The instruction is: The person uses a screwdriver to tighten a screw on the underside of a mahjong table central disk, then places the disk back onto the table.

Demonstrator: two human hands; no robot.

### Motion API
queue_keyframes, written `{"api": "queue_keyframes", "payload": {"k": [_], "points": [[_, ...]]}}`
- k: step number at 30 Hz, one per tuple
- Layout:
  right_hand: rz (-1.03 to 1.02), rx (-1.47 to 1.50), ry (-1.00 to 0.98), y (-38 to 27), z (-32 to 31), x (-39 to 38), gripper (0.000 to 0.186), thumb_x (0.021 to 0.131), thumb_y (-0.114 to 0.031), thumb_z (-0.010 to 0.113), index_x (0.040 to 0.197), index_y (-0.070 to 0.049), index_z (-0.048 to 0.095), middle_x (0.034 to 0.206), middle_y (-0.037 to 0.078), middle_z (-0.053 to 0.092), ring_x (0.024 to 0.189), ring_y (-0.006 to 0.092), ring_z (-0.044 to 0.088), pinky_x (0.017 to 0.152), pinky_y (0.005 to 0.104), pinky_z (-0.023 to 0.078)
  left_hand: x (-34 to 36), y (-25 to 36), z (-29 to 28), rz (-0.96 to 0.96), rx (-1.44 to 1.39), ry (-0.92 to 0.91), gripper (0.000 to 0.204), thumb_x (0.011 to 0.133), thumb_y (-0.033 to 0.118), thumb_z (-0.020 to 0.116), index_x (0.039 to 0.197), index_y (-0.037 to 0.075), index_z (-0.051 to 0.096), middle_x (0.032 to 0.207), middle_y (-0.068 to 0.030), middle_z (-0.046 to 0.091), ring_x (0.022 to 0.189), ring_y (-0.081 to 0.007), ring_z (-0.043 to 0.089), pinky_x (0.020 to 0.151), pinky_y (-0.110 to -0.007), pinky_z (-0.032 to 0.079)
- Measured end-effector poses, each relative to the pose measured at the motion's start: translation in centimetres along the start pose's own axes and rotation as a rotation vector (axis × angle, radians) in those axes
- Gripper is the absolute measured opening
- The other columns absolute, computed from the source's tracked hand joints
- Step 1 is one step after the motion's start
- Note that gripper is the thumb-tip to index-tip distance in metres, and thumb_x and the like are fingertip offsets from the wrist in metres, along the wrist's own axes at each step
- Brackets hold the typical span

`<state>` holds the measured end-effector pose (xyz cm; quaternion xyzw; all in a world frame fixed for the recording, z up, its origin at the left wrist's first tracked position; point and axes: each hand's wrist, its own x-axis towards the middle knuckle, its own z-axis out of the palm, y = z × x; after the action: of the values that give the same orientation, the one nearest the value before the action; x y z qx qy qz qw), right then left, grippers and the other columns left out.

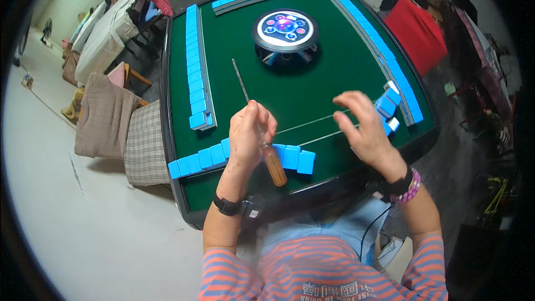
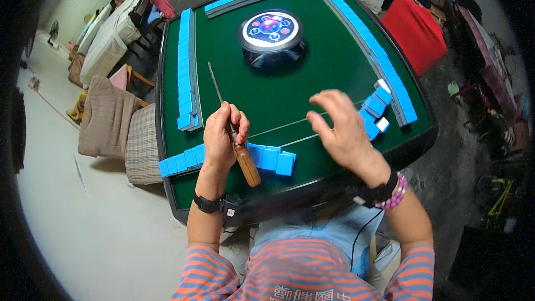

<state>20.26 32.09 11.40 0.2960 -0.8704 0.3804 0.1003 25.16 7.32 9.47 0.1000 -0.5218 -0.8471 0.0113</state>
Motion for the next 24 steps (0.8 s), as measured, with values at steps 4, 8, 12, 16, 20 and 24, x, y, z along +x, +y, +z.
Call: {"api": "queue_keyframes", "payload": {"k": [4, 8, 12, 16, 20, 24], "points": [[-0.089, -0.247, -0.031, 3.1, 2.2, 8.5, 0.037, 0.090, -0.027, 0.064, 0.115, -0.001, 0.061, 0.120, 0.018, 0.057, 0.116, 0.0334, 0.053, 0.098, 0.0414, 0.042, 0.5, 0.2, -2.0, 0.001, -0.043, -0.088, 0.043, 0.106, 0.034, 0.033, 0.074, 0.008, 0.042, 0.058, -0.0082, 0.051, 0.042, -0.0088, 0.038, 0.041, -0.021, 0.031], [-0.157, -0.544, -0.012, 7.6, 7.5, 17.4, 0.061, 0.090, -0.050, 0.060, 0.133, -0.006, 0.055, 0.141, 0.023, 0.045, 0.134, 0.0365, 0.040, 0.109, 0.0498, 0.031, -0.3, -1.1, -3.0, -0.009, -0.061, -0.174, 0.044, 0.106, 0.034, 0.036, 0.073, 0.006, 0.046, 0.058, -0.0068, 0.052, 0.043, -0.0074, 0.039, 0.041, -0.022, 0.033], [0.064, -0.647, -0.186, 8.8, 10.5, 23.4, 0.084, 0.084, -0.075, 0.049, 0.147, -0.020, 0.042, 0.150, 0.021, 0.037, 0.142, 0.0372, 0.029, 0.113, 0.0548, 0.024, -1.4, -2.4, -1.7, -0.133, -0.077, -0.332, 0.042, 0.105, 0.034, 0.041, 0.076, 0.006, 0.052, 0.061, -0.0023, 0.056, 0.049, -0.0056, 0.047, 0.044, -0.020, 0.036], [0.079, -0.651, -0.249, 10.2, 11.1, 24.0, 0.081, 0.086, -0.075, 0.042, 0.149, -0.025, 0.039, 0.154, 0.019, 0.033, 0.143, 0.0386, 0.027, 0.114, 0.0543, 0.022, -2.0, -3.3, -0.1, -0.095, -0.124, -0.386, 0.045, 0.105, 0.031, 0.041, 0.069, 0.006, 0.050, 0.057, -0.0004, 0.054, 0.049, -0.0093, 0.048, 0.048, -0.027, 0.039], [-0.019, -0.574, -0.276, 11.1, 11.6, 24.3, 0.078, 0.089, -0.072, 0.039, 0.150, -0.023, 0.038, 0.154, 0.021, 0.033, 0.144, 0.0391, 0.027, 0.115, 0.0522, 0.022, -2.2, -2.8, -0.3, -0.100, -0.077, -0.402, 0.045, 0.104, 0.028, 0.044, 0.068, 0.003, 0.051, 0.052, -0.0042, 0.052, 0.049, -0.0118, 0.051, 0.049, -0.030, 0.041], [-0.059, -0.536, -0.308, 11.5, 10.8, 24.5, 0.076, 0.091, -0.071, 0.039, 0.149, -0.022, 0.040, 0.153, 0.022, 0.034, 0.143, 0.0387, 0.028, 0.116, 0.0505, 0.021, -2.3, -3.3, 0.3, -0.105, -0.109, -0.405, 0.044, 0.104, 0.029, 0.045, 0.070, 0.001, 0.051, 0.053, -0.0095, 0.052, 0.048, -0.0216, 0.053, 0.049, -0.035, 0.042]]}}
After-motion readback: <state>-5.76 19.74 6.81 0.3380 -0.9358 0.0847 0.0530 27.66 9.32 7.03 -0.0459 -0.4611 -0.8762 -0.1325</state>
